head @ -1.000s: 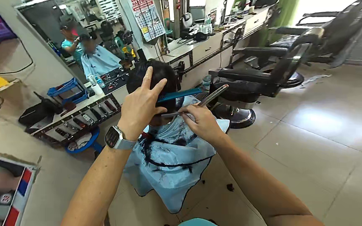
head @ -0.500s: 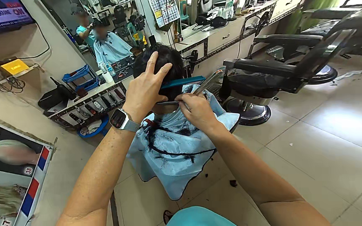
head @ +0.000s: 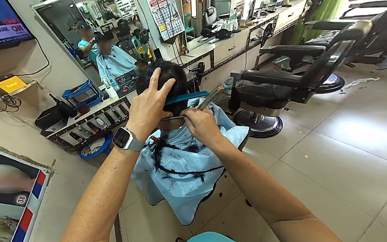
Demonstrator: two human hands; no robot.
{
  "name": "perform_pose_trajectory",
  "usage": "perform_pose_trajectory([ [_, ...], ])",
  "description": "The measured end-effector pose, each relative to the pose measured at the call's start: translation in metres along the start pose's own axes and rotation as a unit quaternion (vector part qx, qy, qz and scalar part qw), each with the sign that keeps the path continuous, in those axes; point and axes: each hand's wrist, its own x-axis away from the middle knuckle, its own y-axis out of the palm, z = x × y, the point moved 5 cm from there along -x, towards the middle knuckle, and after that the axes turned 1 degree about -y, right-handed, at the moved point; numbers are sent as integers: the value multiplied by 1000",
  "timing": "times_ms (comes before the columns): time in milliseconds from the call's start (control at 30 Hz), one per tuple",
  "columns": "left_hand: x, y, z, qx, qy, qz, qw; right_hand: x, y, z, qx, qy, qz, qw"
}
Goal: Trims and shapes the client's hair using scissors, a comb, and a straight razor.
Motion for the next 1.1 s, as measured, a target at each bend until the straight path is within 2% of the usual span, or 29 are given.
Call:
perform_pose_trajectory([
  [267,0,0,-1,7,1,11,1000,-3,-3,2,-3,-14,-48,999],
  [400,0,-3,-1,-2,-6,-1,1000,-2,-31,19,-124,8,-4,992],
  [533,2,-5,3,3,-27,-23,999,7,-37,42,-171,33,11,985],
  [733,16,-4,17,-2,-44,28,999,6,-16,43,-150,0,-29,988],
  [1100,14,1,16,-33,-54,29,998,-3,2,39,-108,-36,-25,993],
])
